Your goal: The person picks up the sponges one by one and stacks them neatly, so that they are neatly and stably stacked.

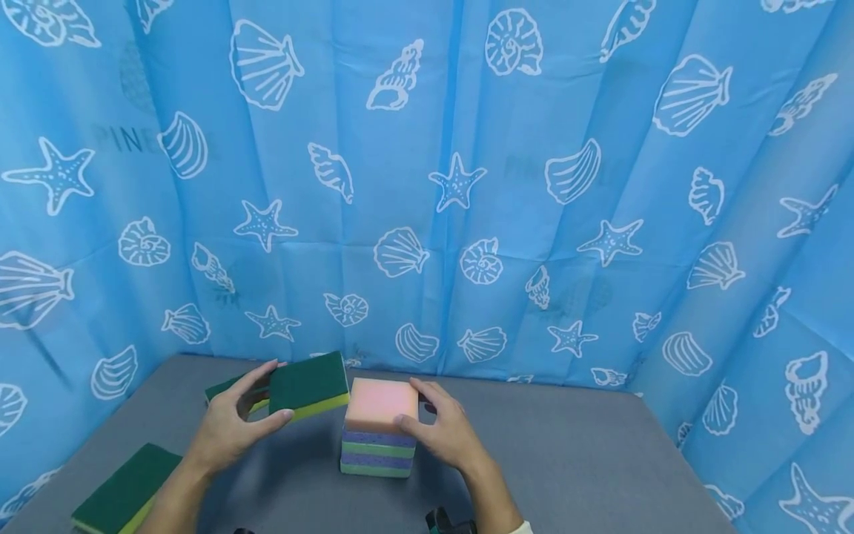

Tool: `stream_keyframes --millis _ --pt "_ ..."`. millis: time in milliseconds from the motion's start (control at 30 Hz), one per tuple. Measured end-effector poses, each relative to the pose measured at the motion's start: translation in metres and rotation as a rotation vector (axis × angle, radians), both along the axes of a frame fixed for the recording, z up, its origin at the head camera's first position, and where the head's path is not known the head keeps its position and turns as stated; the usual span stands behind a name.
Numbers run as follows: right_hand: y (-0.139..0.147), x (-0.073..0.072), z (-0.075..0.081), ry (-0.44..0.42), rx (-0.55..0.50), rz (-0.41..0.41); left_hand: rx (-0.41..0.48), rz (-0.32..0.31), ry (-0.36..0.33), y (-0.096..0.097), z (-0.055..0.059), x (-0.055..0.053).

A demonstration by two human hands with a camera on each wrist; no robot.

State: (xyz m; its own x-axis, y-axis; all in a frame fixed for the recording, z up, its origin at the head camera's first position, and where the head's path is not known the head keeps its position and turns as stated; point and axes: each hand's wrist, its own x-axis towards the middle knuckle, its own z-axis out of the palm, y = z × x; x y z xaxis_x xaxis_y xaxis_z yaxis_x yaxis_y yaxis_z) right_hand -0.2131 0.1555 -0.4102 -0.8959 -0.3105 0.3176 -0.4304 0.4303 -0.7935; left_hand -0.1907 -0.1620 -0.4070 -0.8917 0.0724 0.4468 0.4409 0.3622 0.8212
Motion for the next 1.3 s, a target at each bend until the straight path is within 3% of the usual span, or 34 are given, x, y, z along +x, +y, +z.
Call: stream_keyframes --millis 233,400,633,767,1300 --pt "-0.007 0.013 0.018 -0.003 0.004 0.000 0.014 -0.024 0.039 0.010 0.001 -0.003" --pt "0.000 0.000 -0.001 0.007 0.009 0.005 0.042 -0.056 0.028 0.015 0.002 -0.005" --pt "-0.004 0.007 0.009 0.010 0.016 0.007 0.069 -0.108 0.062 0.026 0.003 -0.010" --pt "0.000 -0.003 -0.004 0.017 0.012 0.011 0.079 -0.125 0.074 0.032 0.003 -0.013" --pt "0.001 -0.005 -0.007 0.015 -0.006 0.019 0.122 -0.215 0.127 0.056 0.006 -0.020"
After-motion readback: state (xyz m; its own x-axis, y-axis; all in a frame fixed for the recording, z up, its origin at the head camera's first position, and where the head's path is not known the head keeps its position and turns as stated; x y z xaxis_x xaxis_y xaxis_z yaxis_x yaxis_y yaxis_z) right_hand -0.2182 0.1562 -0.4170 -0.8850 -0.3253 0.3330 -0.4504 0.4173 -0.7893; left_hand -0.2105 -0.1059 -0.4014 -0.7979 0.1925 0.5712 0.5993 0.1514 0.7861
